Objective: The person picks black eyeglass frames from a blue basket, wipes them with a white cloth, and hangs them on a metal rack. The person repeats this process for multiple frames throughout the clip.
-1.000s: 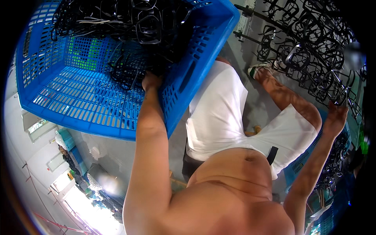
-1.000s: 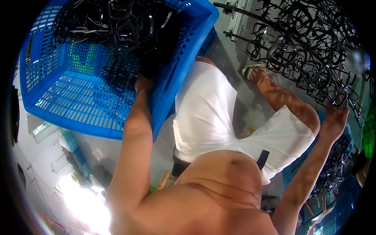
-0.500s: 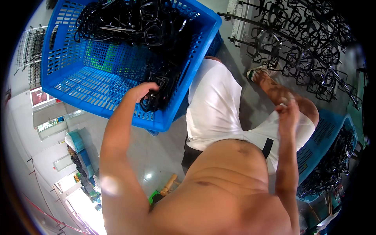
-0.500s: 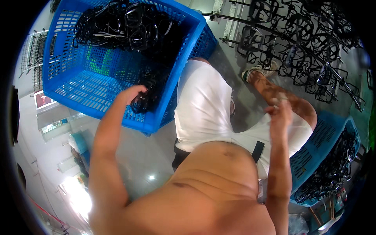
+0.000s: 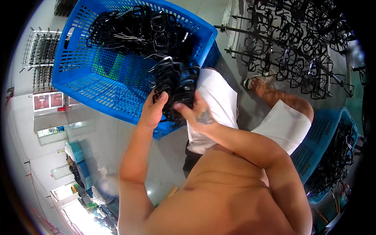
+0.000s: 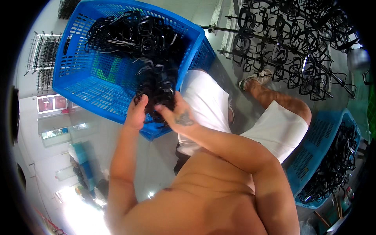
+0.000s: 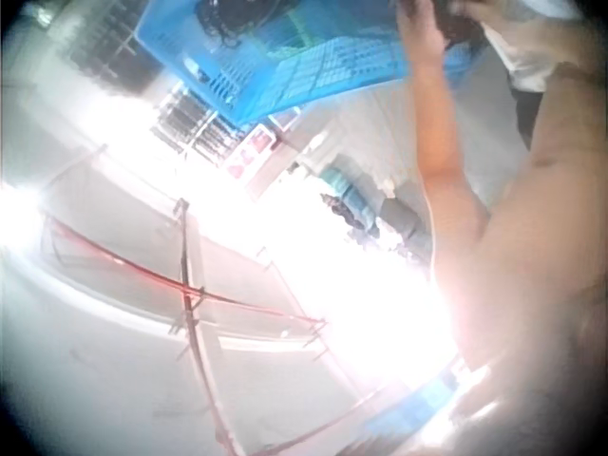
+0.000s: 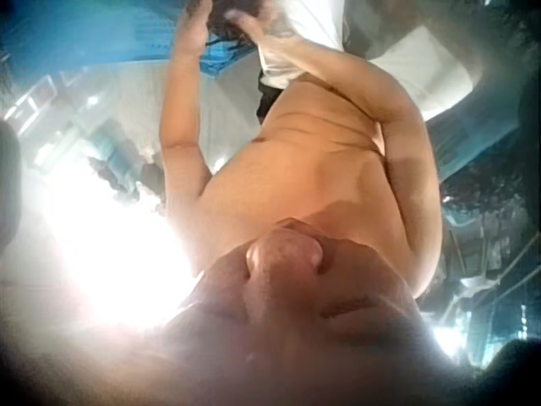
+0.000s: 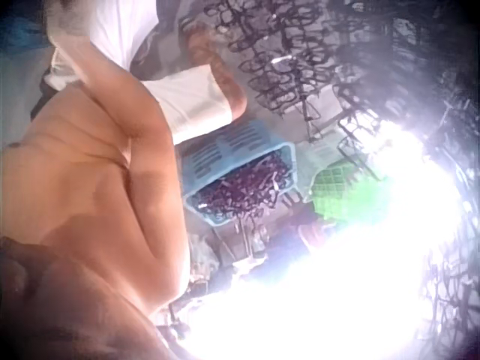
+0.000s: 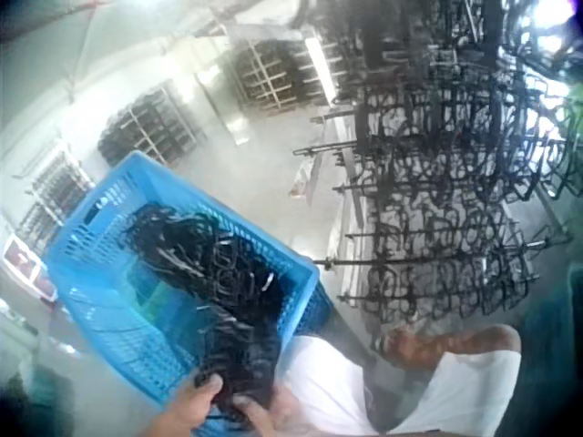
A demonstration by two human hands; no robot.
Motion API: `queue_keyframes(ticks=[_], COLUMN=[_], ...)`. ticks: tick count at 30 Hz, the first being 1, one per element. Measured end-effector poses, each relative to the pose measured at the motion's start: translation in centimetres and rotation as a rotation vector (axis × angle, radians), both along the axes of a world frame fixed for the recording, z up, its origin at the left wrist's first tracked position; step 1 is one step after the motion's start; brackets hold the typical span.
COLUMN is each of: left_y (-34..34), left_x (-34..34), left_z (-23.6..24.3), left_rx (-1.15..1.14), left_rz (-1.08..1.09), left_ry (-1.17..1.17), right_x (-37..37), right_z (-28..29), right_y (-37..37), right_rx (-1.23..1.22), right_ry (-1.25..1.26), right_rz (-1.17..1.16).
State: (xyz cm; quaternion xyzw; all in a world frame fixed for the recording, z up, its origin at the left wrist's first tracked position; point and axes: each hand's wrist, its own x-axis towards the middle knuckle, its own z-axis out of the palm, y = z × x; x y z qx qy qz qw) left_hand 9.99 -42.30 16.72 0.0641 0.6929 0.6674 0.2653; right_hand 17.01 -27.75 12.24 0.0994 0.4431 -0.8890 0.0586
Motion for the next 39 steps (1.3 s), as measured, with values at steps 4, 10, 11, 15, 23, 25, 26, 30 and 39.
queue_keyframes(ticks=[4,10,11,15,23,25,26,30,39], left_y=[-0.1,3.8,7.3,13.4,14.5,13.5,13.5,9.6,14.9], left_x=[-1.1,-4.4,-4.5,-8.9,-9.6,-8.8,-7.7,-0.5,7.9], left_z=[1.5,2.8,3.4,-2.8,-6.3,-5.6,-4.4,-2.1,-3.9], left_rx=[0.397,-0.632,-0.754,-1.212,-1.311,-1.251,-1.215,-0.468,-0.182], left_rz=[0.251,0.110,0.044,-0.112,-0.140,-0.157,-0.172,0.135,-0.327], left_ry=[-0.015,1.084,1.033,1.124,0.994,0.886,0.836,0.610,1.009], right_x=[1.2,6.8,7.4,8.7,10.8,10.9,10.9,11.1,8.4], right_z=[-0.9,-2.5,-2.8,-3.0,-1.8,-1.5,-2.2,-1.4,3.7], right_y=[6.1,12.5,13.3,13.0,14.3,14.3,14.5,15.6,13.5], right_rx=[-0.098,-0.227,-0.196,-0.117,0.096,0.087,0.041,-0.108,-0.620], right_ry=[-0.014,-0.044,-0.089,-0.068,-0.062,-0.083,-0.005,0.174,-0.333], right_rz=[-0.094,-0.387,-0.370,-0.361,-0.153,-0.176,-0.225,-0.341,-0.114])
